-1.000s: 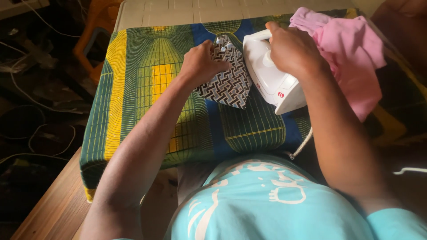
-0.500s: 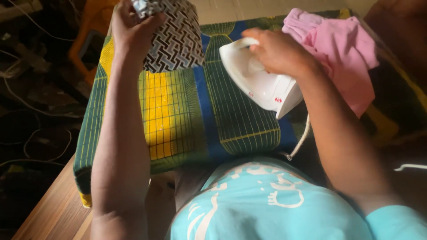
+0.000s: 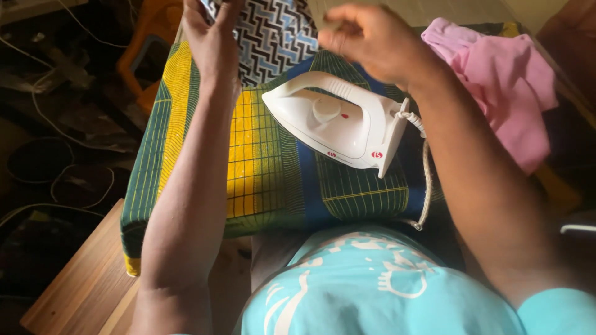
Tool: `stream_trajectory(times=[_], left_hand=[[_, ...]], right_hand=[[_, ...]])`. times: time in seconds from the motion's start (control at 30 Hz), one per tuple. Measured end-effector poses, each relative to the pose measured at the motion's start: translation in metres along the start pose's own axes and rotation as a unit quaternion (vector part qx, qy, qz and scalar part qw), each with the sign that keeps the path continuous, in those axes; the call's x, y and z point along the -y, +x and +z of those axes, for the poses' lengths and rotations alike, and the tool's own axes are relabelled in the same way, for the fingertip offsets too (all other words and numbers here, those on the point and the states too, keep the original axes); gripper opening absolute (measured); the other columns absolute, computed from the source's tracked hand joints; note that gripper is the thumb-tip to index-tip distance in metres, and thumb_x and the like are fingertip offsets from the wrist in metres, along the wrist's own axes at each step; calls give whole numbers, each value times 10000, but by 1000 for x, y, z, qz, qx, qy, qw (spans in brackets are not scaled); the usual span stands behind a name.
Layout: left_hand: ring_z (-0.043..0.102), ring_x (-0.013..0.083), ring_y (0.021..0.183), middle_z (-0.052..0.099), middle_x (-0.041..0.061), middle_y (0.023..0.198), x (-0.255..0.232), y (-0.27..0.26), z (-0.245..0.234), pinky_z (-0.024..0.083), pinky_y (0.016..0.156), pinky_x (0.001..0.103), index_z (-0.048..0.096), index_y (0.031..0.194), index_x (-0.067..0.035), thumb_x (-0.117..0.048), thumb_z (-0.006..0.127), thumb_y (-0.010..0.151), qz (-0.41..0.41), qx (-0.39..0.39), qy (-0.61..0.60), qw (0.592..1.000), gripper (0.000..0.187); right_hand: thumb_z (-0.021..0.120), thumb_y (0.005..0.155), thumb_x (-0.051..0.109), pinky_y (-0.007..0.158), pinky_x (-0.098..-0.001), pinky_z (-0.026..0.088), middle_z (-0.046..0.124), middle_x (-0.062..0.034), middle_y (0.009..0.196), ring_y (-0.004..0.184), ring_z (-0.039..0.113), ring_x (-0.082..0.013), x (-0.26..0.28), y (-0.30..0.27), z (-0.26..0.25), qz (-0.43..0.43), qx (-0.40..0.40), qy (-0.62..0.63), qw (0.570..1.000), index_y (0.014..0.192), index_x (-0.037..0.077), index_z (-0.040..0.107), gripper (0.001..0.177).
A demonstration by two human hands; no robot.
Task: Ironing pieces of patterned and solid colored cloth and clothing on an ironing board.
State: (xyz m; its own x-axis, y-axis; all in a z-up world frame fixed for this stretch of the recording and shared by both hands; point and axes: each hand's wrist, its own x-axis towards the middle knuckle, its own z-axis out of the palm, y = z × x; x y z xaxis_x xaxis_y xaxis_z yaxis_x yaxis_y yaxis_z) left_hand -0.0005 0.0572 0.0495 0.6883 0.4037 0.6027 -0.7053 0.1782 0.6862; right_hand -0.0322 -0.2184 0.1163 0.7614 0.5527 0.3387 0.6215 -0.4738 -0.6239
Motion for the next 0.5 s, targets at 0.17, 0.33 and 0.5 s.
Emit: stream_trajectory(times=[0.17, 0.33, 0.5], left_hand=[[672, 156, 916, 708, 50, 1052, 1, -20, 20, 601, 834, 347, 586, 1204, -41, -148, 777, 977, 38, 8, -2, 999, 315], [676, 166, 986, 714, 72, 1095, -11, -33, 34, 572, 882, 345, 585, 1229, -37, -181, 807, 947, 43, 1, -16, 999, 387], [689, 223, 1167, 671, 142, 1276, -14, -31, 38, 594, 1048, 370, 465, 1389, -64, -226, 885, 882, 23, 74, 33, 996, 678]], right_hand=[[785, 951, 329, 879, -314, 585, 733, -96, 1101, 982, 700, -145, 6, 20, 11, -1, 40, 194, 980, 1270, -17, 640, 493], [857, 817, 188, 919, -335, 611, 755, -92, 1072, 986, 730, -161, 0, 41, 1, 22, 89, 273, 958, 1158, -3, 660, 438], [821, 867, 145, 976, -325, 567, 753, -61, 1106, 1008, 711, -130, -23, 34, -35, -30, 73, 221, 972, 1162, 12, 701, 344]])
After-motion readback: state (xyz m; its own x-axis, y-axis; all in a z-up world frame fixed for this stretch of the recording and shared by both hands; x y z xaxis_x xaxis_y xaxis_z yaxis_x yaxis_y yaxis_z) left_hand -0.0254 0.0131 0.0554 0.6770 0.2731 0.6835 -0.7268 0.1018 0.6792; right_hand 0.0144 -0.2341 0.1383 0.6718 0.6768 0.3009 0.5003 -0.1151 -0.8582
